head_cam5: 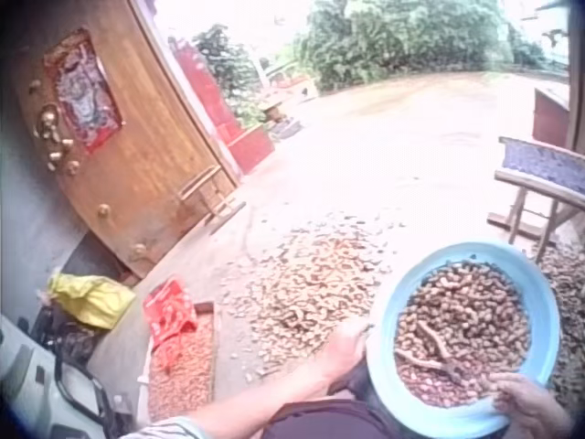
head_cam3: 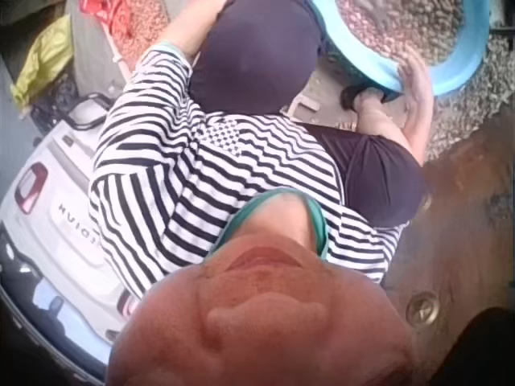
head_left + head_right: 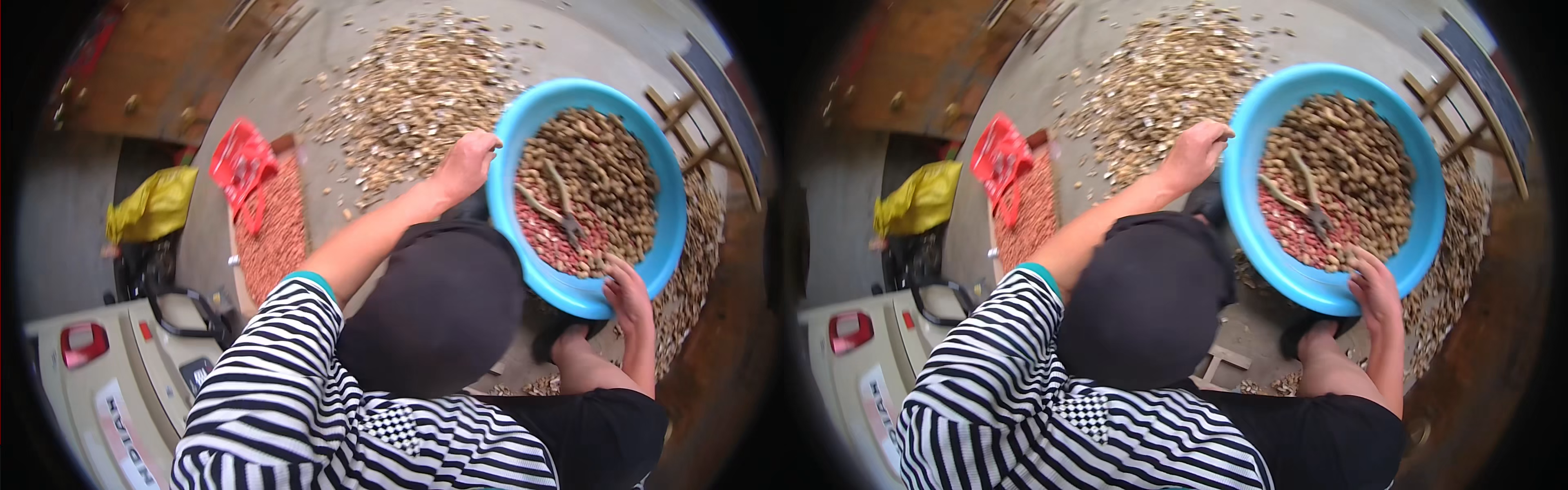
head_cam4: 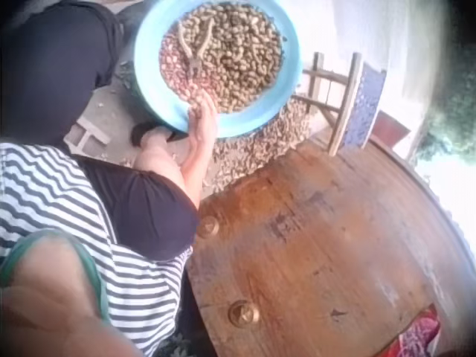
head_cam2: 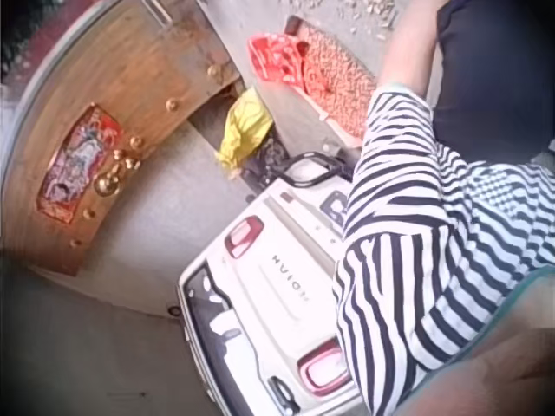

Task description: The person adjusts a cardboard box containing peanut kernels, sorts through the kernels by hand, and shells peanuts by hand.

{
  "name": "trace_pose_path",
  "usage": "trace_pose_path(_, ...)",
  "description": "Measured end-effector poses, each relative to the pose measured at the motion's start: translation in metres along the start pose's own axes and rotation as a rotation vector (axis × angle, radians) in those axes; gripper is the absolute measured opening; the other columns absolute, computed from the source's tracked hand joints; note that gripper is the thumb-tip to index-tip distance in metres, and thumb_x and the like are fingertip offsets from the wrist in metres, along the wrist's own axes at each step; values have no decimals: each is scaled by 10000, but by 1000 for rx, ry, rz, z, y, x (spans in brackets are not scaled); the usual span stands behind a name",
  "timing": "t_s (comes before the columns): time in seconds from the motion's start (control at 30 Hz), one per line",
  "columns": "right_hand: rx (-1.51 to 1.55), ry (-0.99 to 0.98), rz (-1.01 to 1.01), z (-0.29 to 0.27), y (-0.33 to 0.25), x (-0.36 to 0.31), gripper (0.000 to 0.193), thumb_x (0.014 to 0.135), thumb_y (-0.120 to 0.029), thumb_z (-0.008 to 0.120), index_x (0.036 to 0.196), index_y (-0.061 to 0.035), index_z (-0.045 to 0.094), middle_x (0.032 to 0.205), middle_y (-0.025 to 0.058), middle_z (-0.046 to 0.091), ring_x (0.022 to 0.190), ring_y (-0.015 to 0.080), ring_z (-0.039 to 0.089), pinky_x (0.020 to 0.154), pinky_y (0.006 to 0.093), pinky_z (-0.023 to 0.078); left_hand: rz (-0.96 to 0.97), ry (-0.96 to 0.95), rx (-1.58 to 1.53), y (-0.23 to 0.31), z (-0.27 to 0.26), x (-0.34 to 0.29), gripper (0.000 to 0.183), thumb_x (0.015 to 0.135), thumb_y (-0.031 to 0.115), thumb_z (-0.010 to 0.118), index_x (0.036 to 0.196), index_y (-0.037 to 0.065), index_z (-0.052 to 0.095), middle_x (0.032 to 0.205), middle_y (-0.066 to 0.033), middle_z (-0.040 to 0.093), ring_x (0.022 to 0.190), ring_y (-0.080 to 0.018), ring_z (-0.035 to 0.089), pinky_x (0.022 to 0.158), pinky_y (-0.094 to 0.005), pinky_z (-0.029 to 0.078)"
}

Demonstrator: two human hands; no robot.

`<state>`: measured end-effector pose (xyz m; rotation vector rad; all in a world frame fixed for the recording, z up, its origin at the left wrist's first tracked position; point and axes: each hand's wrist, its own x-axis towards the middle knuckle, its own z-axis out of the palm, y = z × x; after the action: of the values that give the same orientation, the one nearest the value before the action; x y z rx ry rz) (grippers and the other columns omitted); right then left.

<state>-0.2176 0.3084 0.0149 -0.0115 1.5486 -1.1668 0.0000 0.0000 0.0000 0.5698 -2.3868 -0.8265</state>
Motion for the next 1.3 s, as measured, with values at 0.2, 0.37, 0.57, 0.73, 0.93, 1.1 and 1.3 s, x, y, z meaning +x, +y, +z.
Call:
trace_pose_path(0.2,245,180,-76,-25,46,-37,381,873,-176,550,1242,-95,497,1022,-34,560,817,42,502,752,197,437,-417,124,165,-72,-89,-175,148,758,24,521,889,6,587,832,-172,597,802,-327,578,713,-386,456)
trace_pose_path(0.37,278,207,-73,-47,61,-65,430,883,-197,545,1292,-108,446,1174,-36,537,933,53,513,841,207,439,-960,132,341,-134,-131,-340,117,708,25,566,821,0,577,799,-191,575,798,-357,560,749,-415,465)
trace_pose_path(0.57,263,412,-72,-64,40,-105,421,887,-196,540,1289,-114,450,1183,-38,537,932,59,521,837,212,448,-1208,132,797,-109,-172,-360,267,745,130,662,944,-18,563,1031,-209,542,1013,-349,504,851,-407,441)
trace_pose_path(0.73,243,545,-39,-71,4,-106,414,890,-195,536,1288,-118,453,1191,-39,537,932,63,528,833,216,455,-1333,102,765,-157,-189,-366,292,753,151,665,976,-21,585,1041,-213,553,1008,-335,530,835,-403,458)
trace_pose_path(0.93,60,443,-80,-118,-83,-97,406,901,-186,512,1297,-128,444,1255,-44,508,977,60,532,835,219,456,-1270,-49,687,-207,-185,-377,141,777,131,601,843,12,637,848,-174,637,809,-313,633,713,-408,507)
trace_pose_path(1.1,-262,335,-150,-52,-159,-57,437,933,-225,442,1347,-110,361,1309,-20,454,1037,63,514,893,211,421,-1042,-48,775,-212,-179,-386,136,736,34,508,798,22,628,825,-159,643,795,-277,641,694,-370,512)
trace_pose_path(1.3,-744,-123,-364,54,-172,-14,407,911,-201,484,1298,-89,426,1266,34,471,1063,100,494,860,230,412,-969,-43,786,-201,-185,-385,127,734,33,496,708,21,620,746,-173,632,712,-285,642,635,-372,513)
